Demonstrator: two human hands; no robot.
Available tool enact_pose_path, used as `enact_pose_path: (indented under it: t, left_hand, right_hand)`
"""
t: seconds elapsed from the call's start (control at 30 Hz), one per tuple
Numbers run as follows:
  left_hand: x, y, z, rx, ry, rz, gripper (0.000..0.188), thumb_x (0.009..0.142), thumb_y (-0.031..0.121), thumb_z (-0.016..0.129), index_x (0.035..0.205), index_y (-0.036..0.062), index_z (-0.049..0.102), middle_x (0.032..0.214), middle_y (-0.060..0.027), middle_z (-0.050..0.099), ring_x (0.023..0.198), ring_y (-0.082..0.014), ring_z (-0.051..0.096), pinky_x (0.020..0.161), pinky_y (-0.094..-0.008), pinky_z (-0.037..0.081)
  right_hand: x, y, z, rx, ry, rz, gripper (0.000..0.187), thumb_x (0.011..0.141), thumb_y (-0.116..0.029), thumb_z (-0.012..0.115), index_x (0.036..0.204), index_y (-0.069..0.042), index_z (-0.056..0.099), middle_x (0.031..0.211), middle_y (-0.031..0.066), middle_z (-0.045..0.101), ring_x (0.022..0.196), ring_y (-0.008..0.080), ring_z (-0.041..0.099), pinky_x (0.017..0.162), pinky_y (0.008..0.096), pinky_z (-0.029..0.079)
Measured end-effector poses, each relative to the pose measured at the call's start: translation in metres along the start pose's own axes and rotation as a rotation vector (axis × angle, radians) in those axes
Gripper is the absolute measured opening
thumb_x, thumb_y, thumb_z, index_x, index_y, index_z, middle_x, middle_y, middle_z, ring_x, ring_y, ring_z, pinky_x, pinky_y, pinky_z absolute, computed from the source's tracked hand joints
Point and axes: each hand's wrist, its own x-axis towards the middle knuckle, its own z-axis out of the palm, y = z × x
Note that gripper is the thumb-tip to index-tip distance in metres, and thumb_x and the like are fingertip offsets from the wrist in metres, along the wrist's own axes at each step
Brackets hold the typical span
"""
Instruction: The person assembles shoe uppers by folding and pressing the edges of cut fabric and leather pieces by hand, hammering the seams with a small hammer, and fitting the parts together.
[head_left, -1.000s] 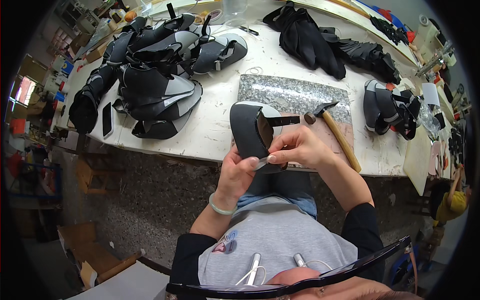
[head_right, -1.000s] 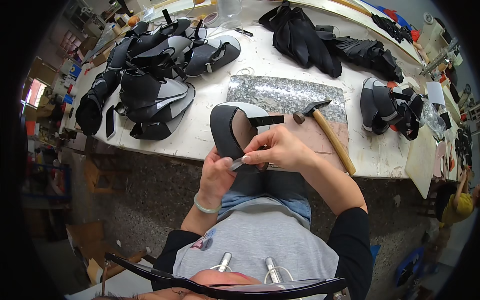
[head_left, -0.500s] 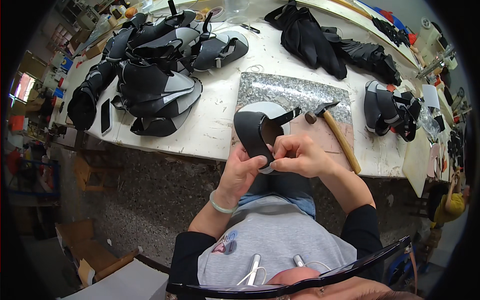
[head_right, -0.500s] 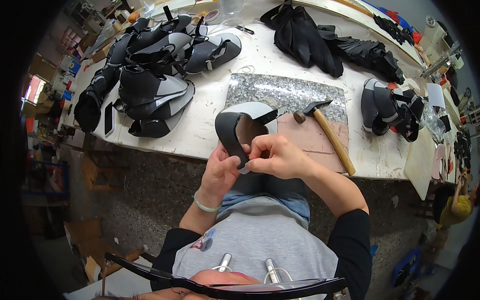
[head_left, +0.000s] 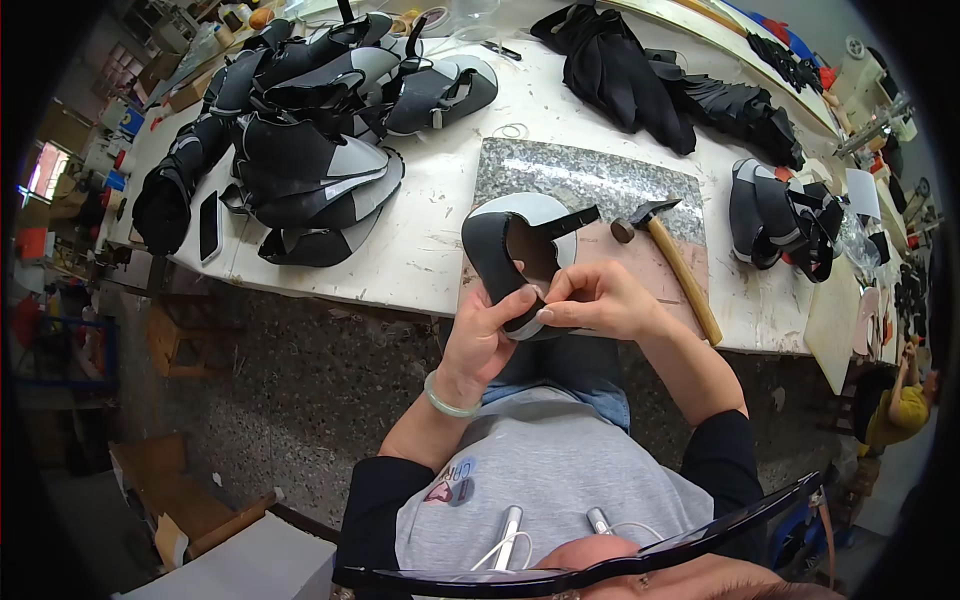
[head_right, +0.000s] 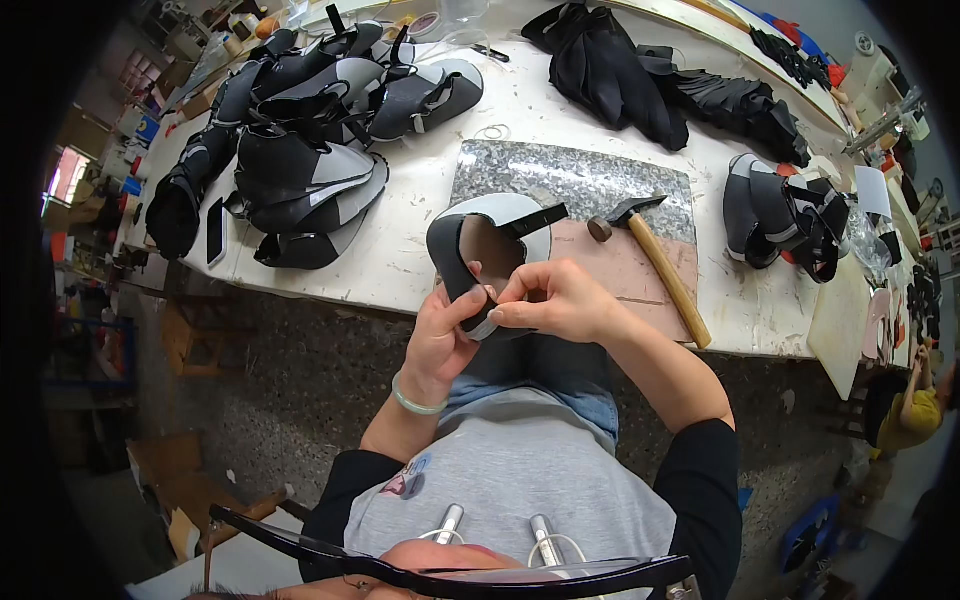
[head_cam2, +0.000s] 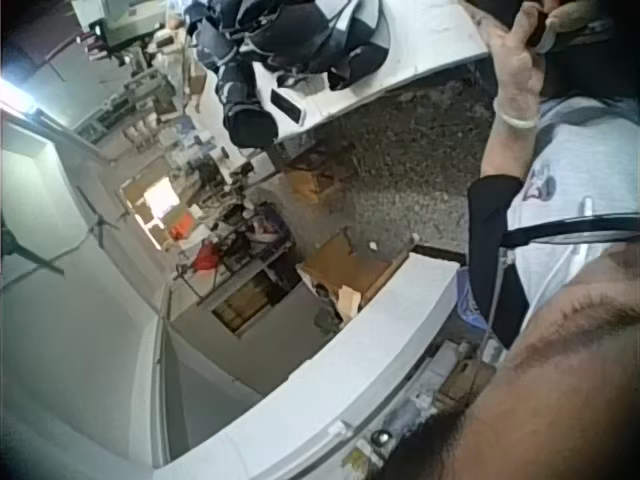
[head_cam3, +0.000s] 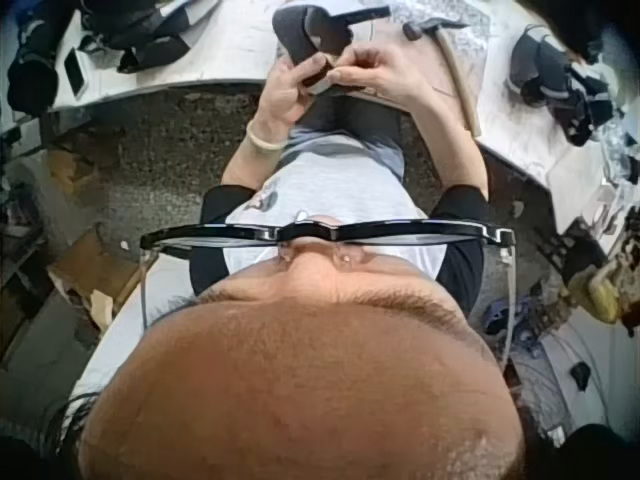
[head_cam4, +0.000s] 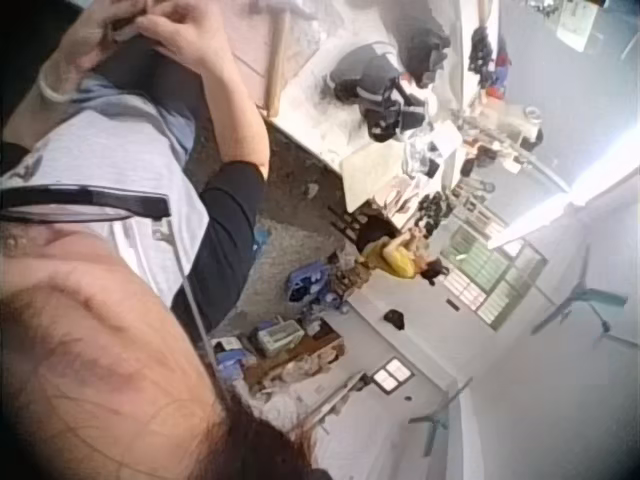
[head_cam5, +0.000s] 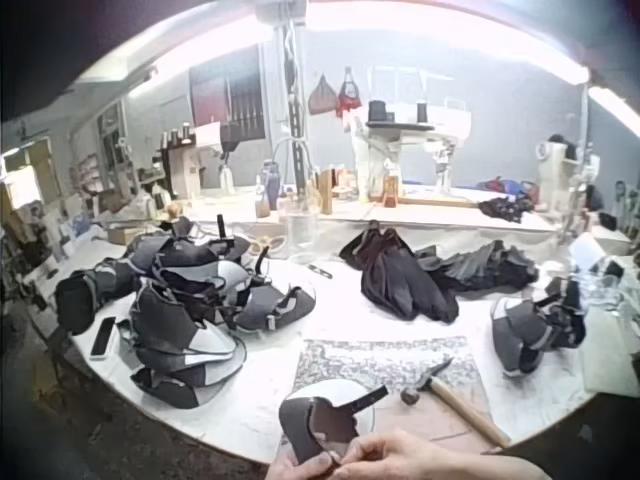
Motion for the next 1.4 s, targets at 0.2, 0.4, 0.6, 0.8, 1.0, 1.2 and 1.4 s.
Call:
enact_pose_path:
  t: [0.2, 0.4, 0.6, 0.8, 1.0, 1.2, 1.4]
  left_hand:
    - [-0.010, 0.010, 0.008, 0.188, -0.022, 0.174, 0.064, 0.073, -0.012, 0.067, 0.127, -0.0010, 0.034, 0.109, -0.0116, 0.059, 0.101, -0.0182, 0.061, 0.090, -0.0315, 0.050]
    - [-0.008, 0.020, 0.006, 0.233, 0.013, 0.335, 0.056, 0.073, -0.013, 0.066, 0.120, 0.0002, 0.038, 0.111, -0.0133, 0.058, 0.100, -0.0182, 0.061, 0.090, -0.0322, 0.051]
    - [-0.006, 0.020, 0.002, 0.207, -0.006, 0.362, 0.056, 0.074, -0.012, 0.066, 0.121, 0.0015, 0.038, 0.111, -0.0134, 0.058, 0.100, -0.0191, 0.061, 0.090, -0.0327, 0.051]
    - [-0.010, 0.016, 0.002, 0.001, -0.062, 0.300, 0.056, 0.077, -0.011, 0.062, 0.126, 0.0032, 0.038, 0.118, -0.0129, 0.056, 0.108, -0.0203, 0.058, 0.096, -0.0352, 0.047]
    - [-0.013, 0.021, 0.003, -0.002, -0.076, 0.288, 0.055, 0.079, -0.011, 0.059, 0.129, 0.0019, 0.040, 0.121, -0.0129, 0.055, 0.113, -0.0217, 0.056, 0.097, -0.0353, 0.046]
    - [-0.030, 0.016, 0.004, 0.895, 0.411, 0.964, 0.032, 0.084, -0.002, 0.067, 0.112, -0.0039, 0.053, 0.106, -0.0104, 0.063, 0.093, -0.0135, 0.060, 0.082, -0.0261, 0.048]
    - [-0.121, 0.065, 0.005, 0.903, 0.594, 0.837, 0.035, 0.087, -0.004, 0.057, 0.121, -0.0039, 0.048, 0.113, -0.0127, 0.059, 0.101, -0.0178, 0.059, 0.088, -0.0307, 0.048]
  right_hand:
    - [0.005, -0.010, -0.008, 0.168, -0.037, -0.019, 0.015, 0.086, -0.010, 0.068, 0.091, 0.004, 0.066, 0.083, 0.0052, 0.066, 0.074, 0.0098, 0.061, 0.068, 0.0223, 0.048]
    - [0.012, -0.024, -0.011, 0.114, -0.046, 0.050, 0.028, 0.087, -0.016, 0.068, 0.106, 0.004, 0.067, 0.089, 0.0065, 0.068, 0.080, 0.0100, 0.061, 0.075, 0.0240, 0.050]
    - [0.018, -0.026, -0.007, 0.007, -0.053, 0.071, 0.026, 0.086, -0.017, 0.069, 0.102, 0.004, 0.067, 0.087, 0.0059, 0.068, 0.080, 0.0091, 0.061, 0.073, 0.0222, 0.049]
    - [0.012, -0.022, 0.009, -0.246, 0.046, -0.218, 0.019, 0.088, -0.014, 0.064, 0.097, 0.002, 0.064, 0.081, 0.0022, 0.065, 0.073, 0.0063, 0.057, 0.064, 0.0217, 0.047]
    - [0.020, -0.035, 0.000, -0.123, -0.037, -0.160, 0.021, 0.090, -0.017, 0.064, 0.100, 0.002, 0.067, 0.085, 0.0025, 0.067, 0.076, 0.0065, 0.059, 0.066, 0.0209, 0.048]
    - [0.030, -0.030, 0.035, -0.433, 0.164, -0.488, 0.014, 0.083, -0.014, 0.067, 0.085, -0.001, 0.063, 0.073, 0.0112, 0.063, 0.064, 0.0188, 0.061, 0.057, 0.0291, 0.048]
    - [0.068, -0.018, 0.121, -0.374, -0.029, -0.680, 0.018, 0.088, -0.020, 0.056, 0.093, -0.003, 0.054, 0.072, 0.0185, 0.060, 0.066, 0.0363, 0.061, 0.058, 0.0413, 0.049]
